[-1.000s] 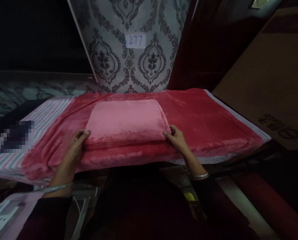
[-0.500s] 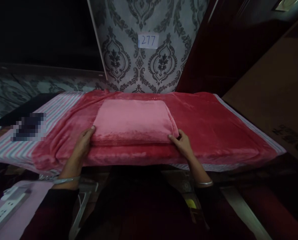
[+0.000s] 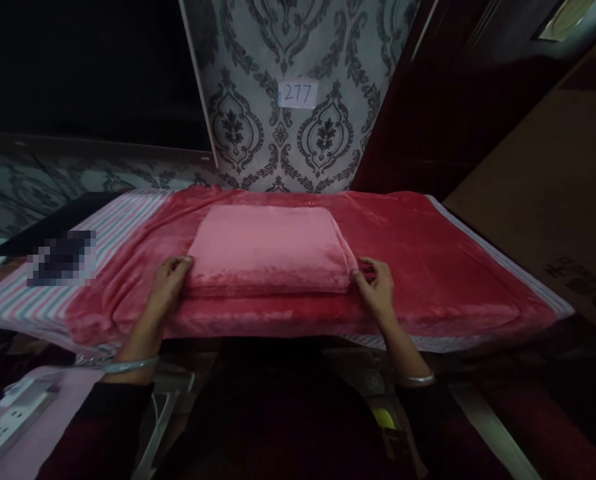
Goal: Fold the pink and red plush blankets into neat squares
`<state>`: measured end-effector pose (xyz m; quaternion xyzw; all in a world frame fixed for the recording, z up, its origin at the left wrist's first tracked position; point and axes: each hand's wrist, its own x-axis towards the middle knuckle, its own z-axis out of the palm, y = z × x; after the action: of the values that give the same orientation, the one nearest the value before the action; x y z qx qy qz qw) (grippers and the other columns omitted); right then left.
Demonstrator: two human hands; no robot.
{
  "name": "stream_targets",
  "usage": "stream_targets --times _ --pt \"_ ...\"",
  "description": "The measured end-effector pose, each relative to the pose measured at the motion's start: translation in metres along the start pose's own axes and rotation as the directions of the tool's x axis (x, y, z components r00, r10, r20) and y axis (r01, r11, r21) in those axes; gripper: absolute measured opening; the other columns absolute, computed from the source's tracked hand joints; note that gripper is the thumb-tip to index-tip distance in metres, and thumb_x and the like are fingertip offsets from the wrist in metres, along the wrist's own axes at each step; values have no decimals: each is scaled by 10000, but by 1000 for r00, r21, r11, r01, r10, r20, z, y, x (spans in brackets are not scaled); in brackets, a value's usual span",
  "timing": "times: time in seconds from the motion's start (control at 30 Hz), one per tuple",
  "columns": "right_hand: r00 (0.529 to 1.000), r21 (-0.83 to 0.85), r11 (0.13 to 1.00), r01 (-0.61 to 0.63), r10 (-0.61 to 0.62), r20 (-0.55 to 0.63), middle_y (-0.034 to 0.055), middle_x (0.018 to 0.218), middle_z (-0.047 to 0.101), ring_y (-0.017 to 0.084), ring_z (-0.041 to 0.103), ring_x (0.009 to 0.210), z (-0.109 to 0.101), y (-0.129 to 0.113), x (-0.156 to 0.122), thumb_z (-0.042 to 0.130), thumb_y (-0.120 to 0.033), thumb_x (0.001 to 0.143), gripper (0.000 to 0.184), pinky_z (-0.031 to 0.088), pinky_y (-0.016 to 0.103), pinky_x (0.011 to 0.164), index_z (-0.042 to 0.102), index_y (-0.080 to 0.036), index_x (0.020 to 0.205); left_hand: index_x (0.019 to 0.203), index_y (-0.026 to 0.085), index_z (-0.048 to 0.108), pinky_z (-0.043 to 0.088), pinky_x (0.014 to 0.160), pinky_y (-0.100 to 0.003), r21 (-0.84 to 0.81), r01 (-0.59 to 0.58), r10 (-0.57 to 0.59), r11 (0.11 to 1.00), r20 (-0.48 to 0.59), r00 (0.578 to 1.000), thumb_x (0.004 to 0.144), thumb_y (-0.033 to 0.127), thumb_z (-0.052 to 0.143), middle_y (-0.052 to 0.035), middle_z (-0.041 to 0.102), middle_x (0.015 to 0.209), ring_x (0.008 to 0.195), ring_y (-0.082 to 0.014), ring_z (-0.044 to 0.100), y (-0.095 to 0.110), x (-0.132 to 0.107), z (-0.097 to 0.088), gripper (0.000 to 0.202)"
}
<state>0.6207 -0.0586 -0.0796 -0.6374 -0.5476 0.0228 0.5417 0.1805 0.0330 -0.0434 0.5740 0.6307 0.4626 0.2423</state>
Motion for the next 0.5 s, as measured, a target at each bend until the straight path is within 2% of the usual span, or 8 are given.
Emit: stream_targets --times 0.07,0.1,0.17,0.23,0.3,0.37,0.43,0.5 --pt "980 -105 975 197 -198 1 135 1191 661 274 602 1099 3 -24 5 507 -451 934 406 506 450 940 659 -199 1216 1095 165 685 414 1125 -520 215 -218 241 952 -88 967 836 512 508 -167 662 1300 1290 -338 560 12 -1 7 468" --pt "956 -144 946 291 -283 71 140 1284 639 276 563 1214 8 -38 8 460 -413 976 412 466 466 1027 636 -207 1286 1206 148 660 342 1181 -541 322 -314 347 893 -49 936 871 473 471 -183 591 1422 1382 -335 490 21 -3 13 504" --pt "889 -220 875 432 -372 265 121 1463 555 273 450 1385 24 -64 14 401 -372 1020 447 358 491 1148 574 -232 1407 1390 147 571 208 1238 -583 475 -465 458 748 139 878 933 429 413 -175 456 1569 1489 -322 367 41 -10 26 559" --pt "840 -320 810 490 -341 422 93 1588 442 295 332 1483 43 -79 19 390 -383 1035 487 266 545 1197 503 -265 1493 1483 173 496 129 1246 -622 570 -532 453 626 290 843 967 433 399 -152 355 1637 1538 -321 274 55 -15 38 587" --pt "827 -417 772 479 -238 510 89 1629 384 331 276 1515 59 -80 20 399 -423 1037 514 230 599 1196 471 -282 1525 1529 174 447 109 1235 -656 643 -521 378 562 361 853 979 473 412 -158 274 1667 1558 -342 209 58 -16 46 627" --pt "823 -469 763 445 -143 549 97 1632 380 350 284 1512 68 -70 18 409 -452 1034 527 246 611 1184 474 -282 1529 1563 170 399 157 1217 -673 684 -469 256 559 396 882 988 507 409 -171 226 1676 1562 -359 182 51 -13 50 666" --pt "822 -475 771 425 -108 559 93 1630 383 348 300 1507 73 -57 14 406 -460 1037 527 266 596 1181 477 -286 1529 1587 180 355 237 1200 -653 691 -435 163 577 424 891 998 527 392 -167 192 1683 1568 -352 154 38 -10 51 685" --pt "824 -462 779 424 -121 553 82 1629 386 339 306 1506 74 -47 9 403 -462 1039 527 262 585 1187 471 -296 1534 1599 192 328 300 1185 -617 683 -430 144 591 435 889 1006 543 371 -155 168 1690 1574 -334 129 27 -8 51 690"
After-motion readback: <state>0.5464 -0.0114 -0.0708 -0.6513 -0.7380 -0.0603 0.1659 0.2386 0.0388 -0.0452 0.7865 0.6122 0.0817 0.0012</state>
